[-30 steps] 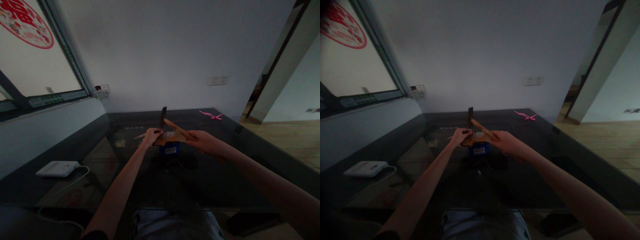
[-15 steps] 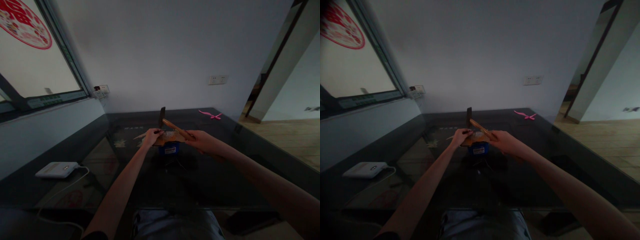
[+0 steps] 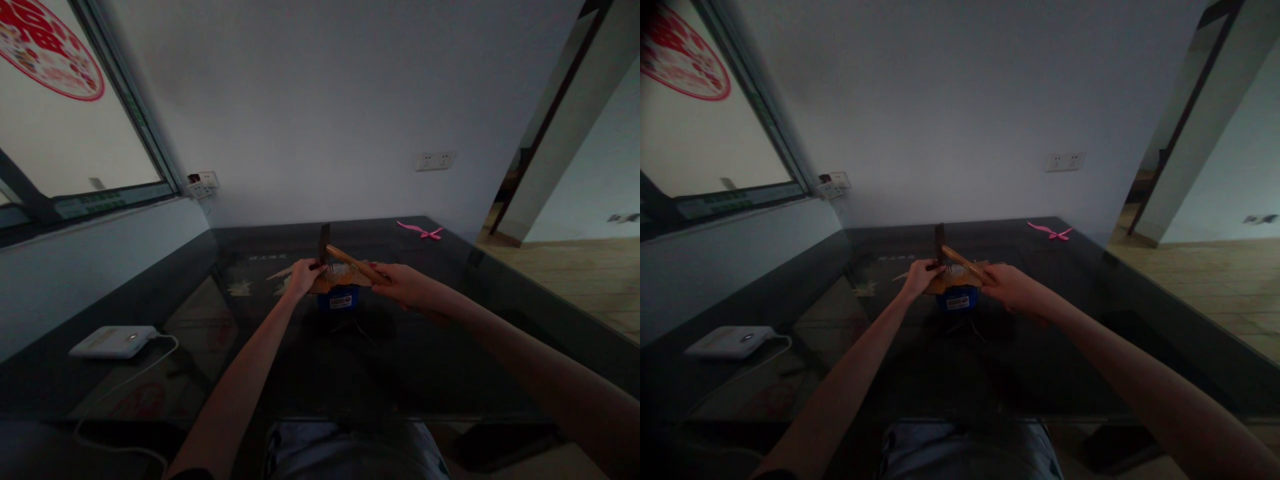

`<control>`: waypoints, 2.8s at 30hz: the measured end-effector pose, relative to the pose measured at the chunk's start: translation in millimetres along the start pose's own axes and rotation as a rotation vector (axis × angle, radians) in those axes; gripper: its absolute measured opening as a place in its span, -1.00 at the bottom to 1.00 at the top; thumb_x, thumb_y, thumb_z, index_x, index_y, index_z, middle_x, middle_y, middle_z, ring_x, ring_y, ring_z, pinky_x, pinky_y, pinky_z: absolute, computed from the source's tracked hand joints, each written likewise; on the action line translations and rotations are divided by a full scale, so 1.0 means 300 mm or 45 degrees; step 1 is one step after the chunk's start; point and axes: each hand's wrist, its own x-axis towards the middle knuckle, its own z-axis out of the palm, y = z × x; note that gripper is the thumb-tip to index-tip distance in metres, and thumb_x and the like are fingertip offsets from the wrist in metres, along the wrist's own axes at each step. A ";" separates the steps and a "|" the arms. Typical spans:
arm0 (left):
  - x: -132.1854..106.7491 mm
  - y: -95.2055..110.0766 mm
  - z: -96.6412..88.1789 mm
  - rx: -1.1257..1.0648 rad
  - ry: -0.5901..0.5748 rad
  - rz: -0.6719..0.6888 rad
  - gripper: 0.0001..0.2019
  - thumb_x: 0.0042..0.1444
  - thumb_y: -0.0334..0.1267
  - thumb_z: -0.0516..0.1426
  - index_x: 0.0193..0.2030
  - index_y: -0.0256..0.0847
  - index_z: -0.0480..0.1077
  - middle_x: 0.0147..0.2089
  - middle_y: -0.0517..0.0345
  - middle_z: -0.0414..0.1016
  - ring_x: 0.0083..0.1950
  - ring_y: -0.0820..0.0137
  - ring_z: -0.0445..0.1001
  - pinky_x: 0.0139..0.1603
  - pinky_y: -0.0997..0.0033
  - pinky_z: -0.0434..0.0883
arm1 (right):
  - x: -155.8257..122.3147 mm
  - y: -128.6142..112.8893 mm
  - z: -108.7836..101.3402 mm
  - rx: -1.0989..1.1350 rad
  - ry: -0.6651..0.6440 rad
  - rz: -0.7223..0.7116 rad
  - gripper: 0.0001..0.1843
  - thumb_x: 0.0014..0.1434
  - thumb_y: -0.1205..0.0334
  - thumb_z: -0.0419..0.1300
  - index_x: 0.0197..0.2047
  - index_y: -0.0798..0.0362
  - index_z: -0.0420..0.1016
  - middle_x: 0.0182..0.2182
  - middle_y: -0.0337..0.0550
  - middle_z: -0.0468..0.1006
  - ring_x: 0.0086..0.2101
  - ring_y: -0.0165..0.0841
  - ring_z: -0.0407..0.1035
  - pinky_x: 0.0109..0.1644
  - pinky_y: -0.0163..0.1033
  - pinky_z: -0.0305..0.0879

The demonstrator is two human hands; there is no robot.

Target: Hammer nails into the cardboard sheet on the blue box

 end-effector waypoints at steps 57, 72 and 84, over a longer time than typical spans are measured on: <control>-0.281 0.192 0.154 0.487 -0.752 0.965 -0.88 0.14 -0.27 0.07 -0.23 -0.21 0.38 -0.17 0.10 0.45 -0.10 0.37 0.38 -0.01 0.37 0.23 | -0.138 0.142 0.234 1.492 0.281 -0.040 -0.71 0.06 0.13 0.20 -0.28 0.02 0.14 -0.74 -0.53 0.18 -0.84 -0.64 -0.03 -0.81 -0.52 -0.08; -0.291 0.247 0.128 -0.385 -0.542 0.353 -0.87 0.03 -0.29 0.15 -0.30 -0.27 0.46 -0.30 0.08 0.51 -0.28 0.42 0.46 -0.22 0.48 0.38 | -0.126 0.168 0.227 1.546 0.408 0.021 -0.67 0.01 0.09 0.23 -0.30 0.02 0.16 -0.73 -0.53 0.17 -0.84 -0.63 -0.03 -0.81 -0.49 -0.07; -0.291 0.227 0.148 -0.599 -0.595 0.130 -0.83 0.02 -0.27 0.17 -0.26 -0.25 0.51 -0.25 0.06 0.56 -0.21 0.35 0.51 -0.11 0.40 0.41 | -0.122 0.177 0.216 1.629 0.517 0.026 -0.67 -0.02 0.12 0.26 -0.33 0.01 0.16 -0.74 -0.53 0.17 -0.83 -0.64 -0.03 -0.80 -0.49 -0.06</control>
